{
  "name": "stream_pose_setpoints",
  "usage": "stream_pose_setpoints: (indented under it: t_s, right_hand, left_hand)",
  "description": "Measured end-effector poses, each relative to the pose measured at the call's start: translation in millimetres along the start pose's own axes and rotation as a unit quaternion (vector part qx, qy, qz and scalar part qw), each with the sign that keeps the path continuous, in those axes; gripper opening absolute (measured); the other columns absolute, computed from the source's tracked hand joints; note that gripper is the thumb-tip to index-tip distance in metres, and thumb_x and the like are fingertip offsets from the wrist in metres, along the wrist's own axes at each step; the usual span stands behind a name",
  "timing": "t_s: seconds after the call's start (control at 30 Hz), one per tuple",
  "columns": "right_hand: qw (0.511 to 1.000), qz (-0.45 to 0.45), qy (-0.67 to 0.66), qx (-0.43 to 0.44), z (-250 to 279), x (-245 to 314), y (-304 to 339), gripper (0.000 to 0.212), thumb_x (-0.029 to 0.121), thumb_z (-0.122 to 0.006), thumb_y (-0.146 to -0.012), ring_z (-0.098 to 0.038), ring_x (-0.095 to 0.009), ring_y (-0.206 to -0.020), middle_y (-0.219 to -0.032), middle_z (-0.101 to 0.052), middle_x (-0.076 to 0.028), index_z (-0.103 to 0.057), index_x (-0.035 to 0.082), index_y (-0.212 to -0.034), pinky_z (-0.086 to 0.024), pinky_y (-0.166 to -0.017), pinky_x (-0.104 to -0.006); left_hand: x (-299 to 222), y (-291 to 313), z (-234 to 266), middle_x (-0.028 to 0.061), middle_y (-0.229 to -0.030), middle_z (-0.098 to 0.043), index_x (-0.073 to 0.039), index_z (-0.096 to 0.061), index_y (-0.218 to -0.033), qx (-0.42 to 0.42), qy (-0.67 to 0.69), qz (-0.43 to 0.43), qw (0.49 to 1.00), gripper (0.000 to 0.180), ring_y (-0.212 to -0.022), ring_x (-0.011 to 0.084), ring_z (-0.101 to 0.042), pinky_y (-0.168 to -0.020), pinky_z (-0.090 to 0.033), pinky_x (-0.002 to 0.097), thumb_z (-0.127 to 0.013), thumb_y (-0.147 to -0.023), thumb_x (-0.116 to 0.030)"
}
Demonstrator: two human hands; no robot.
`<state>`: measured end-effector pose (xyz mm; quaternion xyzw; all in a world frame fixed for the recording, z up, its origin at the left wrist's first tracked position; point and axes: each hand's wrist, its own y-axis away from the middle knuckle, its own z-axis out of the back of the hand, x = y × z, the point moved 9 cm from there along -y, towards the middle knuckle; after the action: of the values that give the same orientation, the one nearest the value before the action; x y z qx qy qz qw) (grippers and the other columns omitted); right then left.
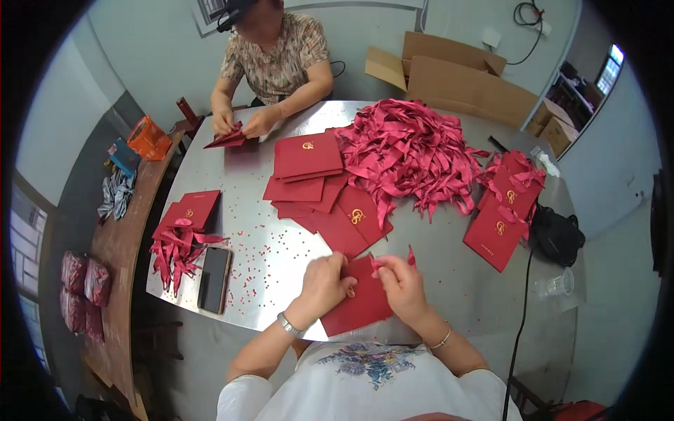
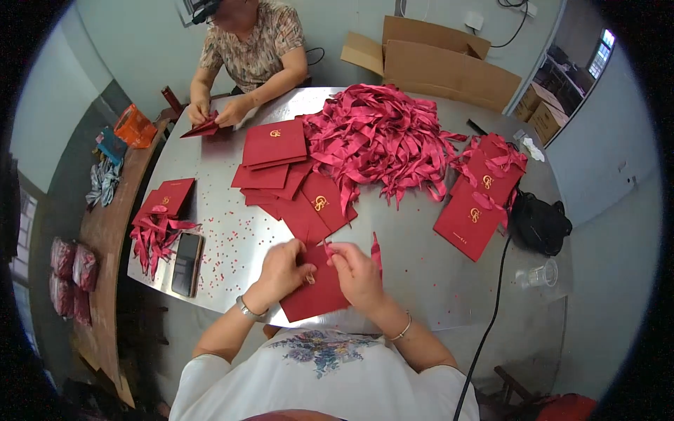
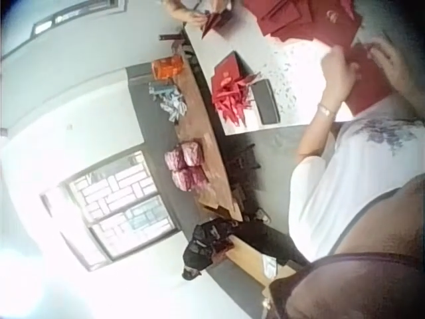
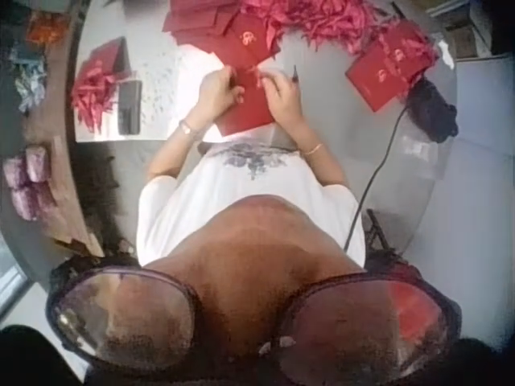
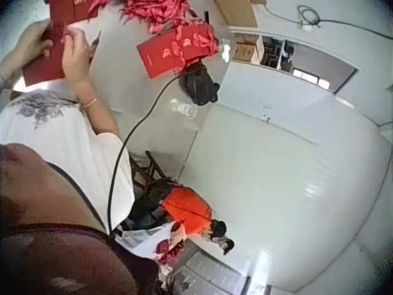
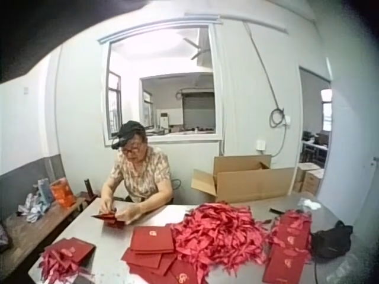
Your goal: The person assembles gift bags by threading ribbon straps through the slits of red paper pouches by hand to create handles and stacking the completed bags.
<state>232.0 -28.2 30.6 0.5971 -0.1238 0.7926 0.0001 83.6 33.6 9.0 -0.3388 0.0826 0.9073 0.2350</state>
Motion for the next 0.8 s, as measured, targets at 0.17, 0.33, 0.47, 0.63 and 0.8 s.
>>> stream_pose_setpoints:
  t_s: [0.17, 0.33, 0.47, 0.63, 0.8]
  right_hand:
    - [0.990, -0.002, 0.136, 0.042, -18, -5, 7, 0.020, 0.009, -0.059, -0.092, -0.069, -0.026, -0.090, -0.097, -0.069, -0.017, -0.064, 0.000, -0.109, -0.053, -0.080, -0.0335]
    - [0.989, 0.072, 0.129, 0.001, -10, -5, 25, 0.019, 0.019, -0.070, -0.084, -0.065, -0.035, -0.082, -0.092, -0.067, -0.015, -0.067, 0.006, -0.097, -0.052, -0.071, -0.0397]
    - [0.979, 0.104, 0.173, -0.011, -12, 0, 27, 0.013, 0.015, -0.071, -0.082, -0.065, -0.031, -0.073, -0.083, -0.067, -0.012, -0.065, 0.006, -0.090, -0.051, -0.062, -0.0388]
    - [0.987, 0.063, 0.146, -0.034, -9, 5, 28, 0.010, 0.008, -0.068, -0.082, -0.064, -0.029, -0.067, -0.076, -0.064, -0.012, -0.061, 0.005, -0.089, -0.050, -0.059, -0.0374]
    - [0.985, 0.069, 0.158, -0.016, -11, 9, 33, 0.010, 0.004, -0.068, -0.080, -0.063, -0.029, -0.064, -0.074, -0.063, -0.012, -0.061, 0.005, -0.086, -0.049, -0.057, -0.0364]
  left_hand:
    - [-4, 18, -15, 0.0123, -0.082, -0.069, 0.001, -0.061, -0.105, 0.116, 0.173, 0.082, 0.975, 0.029, -0.074, 0.0197, -0.068, -0.064, -0.052, 0.0332, -0.075, -0.080, -0.007]
    - [12, 27, -36, 0.0098, -0.077, -0.066, 0.007, -0.061, -0.101, 0.147, 0.360, 0.141, 0.910, 0.013, -0.064, 0.0151, -0.066, -0.056, -0.053, 0.0271, -0.057, -0.088, 0.006]
    - [17, 22, -34, 0.0140, -0.083, -0.069, 0.001, -0.068, -0.103, 0.147, 0.248, 0.080, 0.954, 0.026, -0.074, 0.0176, -0.065, -0.071, -0.051, 0.0311, -0.072, -0.078, -0.008]
    - [16, 21, -34, 0.0122, -0.083, -0.070, 0.002, -0.067, -0.104, 0.149, 0.279, 0.089, 0.945, 0.027, -0.074, 0.0167, -0.065, -0.071, -0.051, 0.0301, -0.071, -0.079, -0.006]
    - [18, 24, -34, 0.0090, -0.084, -0.070, 0.002, -0.066, -0.106, 0.152, 0.335, 0.104, 0.924, 0.027, -0.075, 0.0143, -0.064, -0.071, -0.051, 0.0286, -0.069, -0.080, -0.003]
